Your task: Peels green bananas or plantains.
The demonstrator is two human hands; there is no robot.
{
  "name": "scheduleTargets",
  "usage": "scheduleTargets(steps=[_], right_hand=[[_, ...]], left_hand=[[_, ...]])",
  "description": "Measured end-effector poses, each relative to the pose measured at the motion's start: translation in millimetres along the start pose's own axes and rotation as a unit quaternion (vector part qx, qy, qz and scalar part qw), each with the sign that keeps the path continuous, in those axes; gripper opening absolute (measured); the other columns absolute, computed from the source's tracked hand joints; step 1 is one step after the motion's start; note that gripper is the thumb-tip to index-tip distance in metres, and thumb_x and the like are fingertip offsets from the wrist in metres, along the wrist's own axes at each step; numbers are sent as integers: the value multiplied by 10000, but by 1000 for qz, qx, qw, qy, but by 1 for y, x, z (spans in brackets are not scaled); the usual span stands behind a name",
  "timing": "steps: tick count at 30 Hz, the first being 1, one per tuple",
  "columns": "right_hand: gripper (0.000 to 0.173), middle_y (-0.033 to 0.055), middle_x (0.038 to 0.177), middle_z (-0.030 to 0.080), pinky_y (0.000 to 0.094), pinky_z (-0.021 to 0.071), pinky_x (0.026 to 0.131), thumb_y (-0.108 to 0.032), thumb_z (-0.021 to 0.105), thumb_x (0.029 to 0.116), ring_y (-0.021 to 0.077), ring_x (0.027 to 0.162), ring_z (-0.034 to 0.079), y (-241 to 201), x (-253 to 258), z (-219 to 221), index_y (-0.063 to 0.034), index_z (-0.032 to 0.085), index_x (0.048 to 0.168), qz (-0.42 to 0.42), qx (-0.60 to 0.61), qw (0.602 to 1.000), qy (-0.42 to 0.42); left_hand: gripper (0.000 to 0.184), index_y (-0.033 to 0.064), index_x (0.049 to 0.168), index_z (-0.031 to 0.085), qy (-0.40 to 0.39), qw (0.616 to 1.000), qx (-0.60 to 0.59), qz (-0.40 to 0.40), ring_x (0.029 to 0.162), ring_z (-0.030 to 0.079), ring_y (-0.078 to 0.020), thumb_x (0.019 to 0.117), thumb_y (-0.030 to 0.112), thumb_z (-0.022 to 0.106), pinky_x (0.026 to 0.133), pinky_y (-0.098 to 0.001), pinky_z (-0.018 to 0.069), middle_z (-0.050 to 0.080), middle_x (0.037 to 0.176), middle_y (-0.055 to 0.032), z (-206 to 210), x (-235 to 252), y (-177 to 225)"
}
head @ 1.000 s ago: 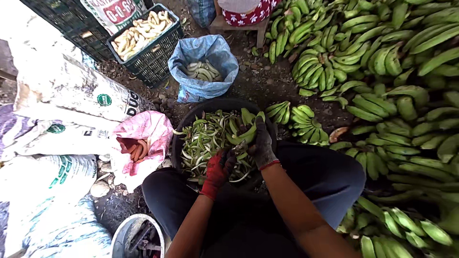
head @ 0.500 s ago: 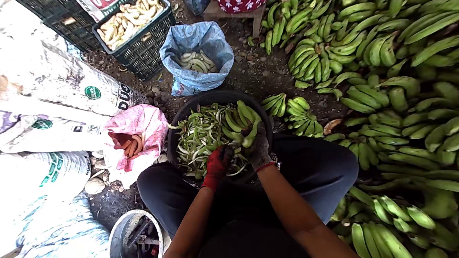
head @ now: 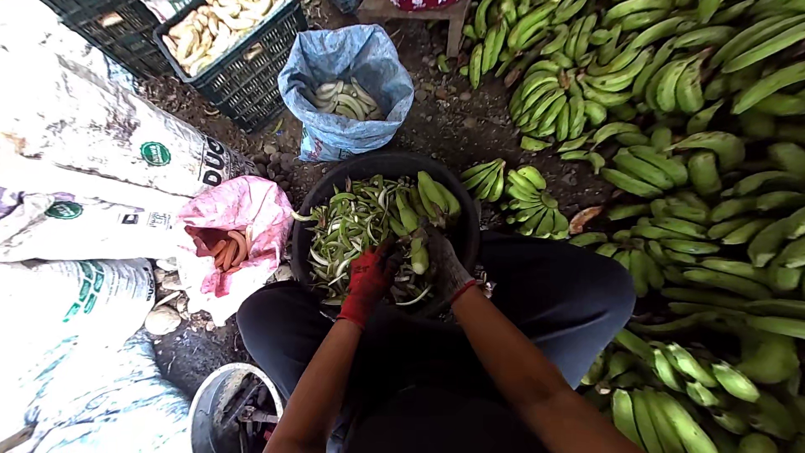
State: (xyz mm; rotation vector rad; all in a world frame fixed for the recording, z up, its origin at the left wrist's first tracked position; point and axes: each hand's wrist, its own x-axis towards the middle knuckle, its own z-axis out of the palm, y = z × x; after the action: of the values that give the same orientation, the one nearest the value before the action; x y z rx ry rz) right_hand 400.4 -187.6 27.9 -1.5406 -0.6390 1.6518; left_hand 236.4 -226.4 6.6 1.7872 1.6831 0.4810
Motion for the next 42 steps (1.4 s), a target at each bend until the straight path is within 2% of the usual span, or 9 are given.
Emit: scheduleTargets(steps=[4,7,11,16,23,28,34,39,42], right_hand=[[472,110,998,677,342,593,707,-443,388,1100,174,805,672,26,-4,4,-69,589,1306,1,-7,999,-54],[484,116,1014,679,359,599,723,-464,416,1087,191,831,677,34,-1,2,-72,577,1320,16,6,997,-71],[530,109,1077,688,428,598,736,-515,574,1000,225,872,683,13,21,0,-140,564,1374,-23,27,999,-18],[655,107,1361,611,522,543,882,-667,437,1001,262,1098,637,-16,12,5,-287,421,1535,-104,-80,990,50],[465,106,1016,701,351,601,723,-446,418,1087,184,828,687,15,9,8,-88,584,1333,20,-1,984,-176],[522,56,972,677,347,575,685,-564,416,1053,146,784,649,-1,21,8,-130,606,1272,-17,29,999,-24],[740,76,1508,509,613,472,989,-766,312,977,304,1296,543,-30,19,16,-337,328,1580,-113,-90,980,137],[698,89,1419,579,588,508,942,-733,342,993,283,1204,599,-30,9,20,-313,389,1548,-101,-110,984,95],[525,39,1068,662,350,559,750,-571,371,1063,120,878,629,-18,10,8,-178,581,1342,-52,-104,990,-75]], left_hand=[[530,259,1501,517,84,989,66,-105,1094,626,-490,995,390,607,879,-689,472,627,1283,-262,5,29,-12],[513,226,1512,491,105,988,26,-108,1029,642,-500,1051,452,478,817,-701,492,623,1264,-282,-8,35,-12],[528,241,1490,528,20,994,-85,-71,1100,673,-326,1074,530,378,930,-615,518,687,1257,-134,-21,13,6],[584,234,1454,576,-17,990,-128,-60,1060,683,-246,1046,592,360,925,-542,532,703,1217,-95,-15,-22,22],[495,220,1501,495,105,990,3,-93,1057,641,-479,1055,434,505,846,-698,494,637,1255,-258,-23,30,-12],[439,193,1458,558,91,994,-44,-42,1095,681,-361,1079,397,476,916,-626,529,689,1248,-165,-18,26,3],[508,200,1430,594,57,995,-59,-56,1025,705,-317,1052,503,441,876,-571,546,707,1207,-140,-4,1,27],[511,233,1456,570,44,995,-40,-85,1049,694,-324,1071,516,389,905,-589,530,710,1195,-137,-9,16,16],[505,237,1457,569,64,996,-23,-61,1044,684,-372,1081,511,373,870,-633,526,698,1203,-170,-15,36,-1]])
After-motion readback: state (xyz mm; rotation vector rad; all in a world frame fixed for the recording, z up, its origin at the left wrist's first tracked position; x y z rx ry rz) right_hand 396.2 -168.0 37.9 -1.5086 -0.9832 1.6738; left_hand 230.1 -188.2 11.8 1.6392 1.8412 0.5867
